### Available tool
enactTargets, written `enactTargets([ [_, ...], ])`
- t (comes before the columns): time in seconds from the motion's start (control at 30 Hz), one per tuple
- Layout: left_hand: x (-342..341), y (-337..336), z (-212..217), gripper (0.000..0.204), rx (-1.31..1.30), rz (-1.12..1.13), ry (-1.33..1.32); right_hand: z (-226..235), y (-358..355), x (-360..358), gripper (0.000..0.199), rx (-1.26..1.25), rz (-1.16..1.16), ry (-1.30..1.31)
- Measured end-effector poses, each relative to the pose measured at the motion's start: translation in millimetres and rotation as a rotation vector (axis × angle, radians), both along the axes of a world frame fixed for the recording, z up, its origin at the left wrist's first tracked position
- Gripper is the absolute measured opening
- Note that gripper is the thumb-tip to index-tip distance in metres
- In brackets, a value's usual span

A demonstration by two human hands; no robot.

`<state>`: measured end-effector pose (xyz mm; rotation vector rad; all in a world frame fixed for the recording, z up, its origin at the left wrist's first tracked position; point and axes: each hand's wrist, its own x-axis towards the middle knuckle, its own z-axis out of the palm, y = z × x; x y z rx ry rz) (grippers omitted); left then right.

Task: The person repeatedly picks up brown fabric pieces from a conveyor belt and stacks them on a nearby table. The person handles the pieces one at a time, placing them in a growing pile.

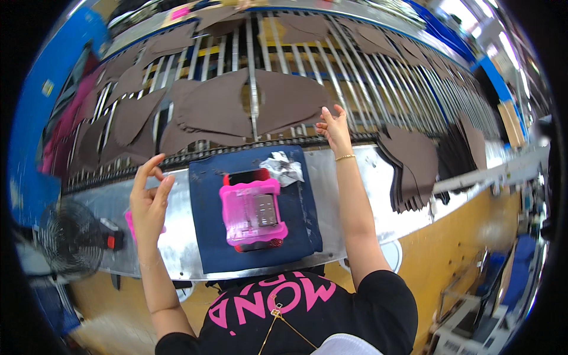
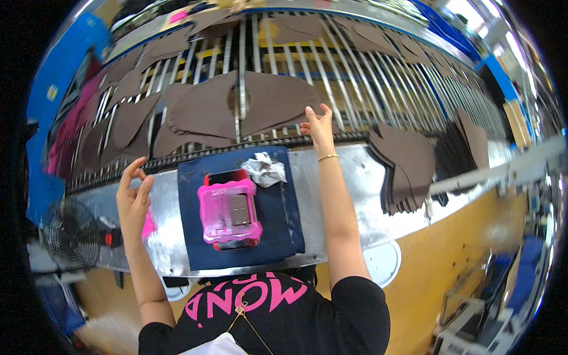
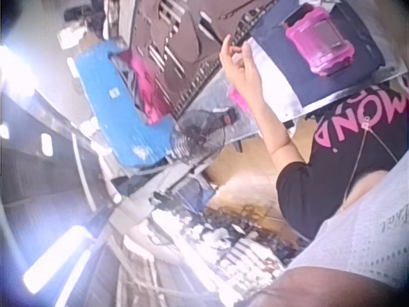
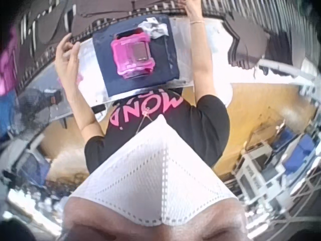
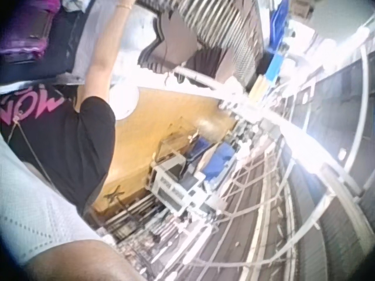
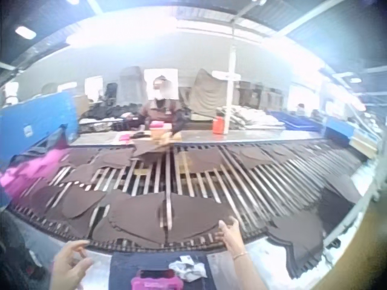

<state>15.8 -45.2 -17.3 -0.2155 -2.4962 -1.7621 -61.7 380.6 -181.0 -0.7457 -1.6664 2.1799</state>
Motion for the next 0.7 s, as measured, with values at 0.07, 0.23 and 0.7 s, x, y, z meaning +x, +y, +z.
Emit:
enactTargets([
  [0.07, -0.8, -2.0, -6.6, 0.038, -0.009, -0.016, 0.028, 16.9, 23.4, 40.0, 0.060, 0.199, -0.072, 0.045],
  [0.23, -11.9, 11.0, -13.6, 0.039, 0.078, -0.149, 0.016, 22.8, 165.1, 177.5, 0.041, 1.384, -0.606, -0.390],
  [0.7, -4.0, 23.6, -6.5, 0.036, 0.040, -0.202, -0.035, 74.6, 192.2, 247.7, 0.036, 1.460, -0.532, -0.931],
])
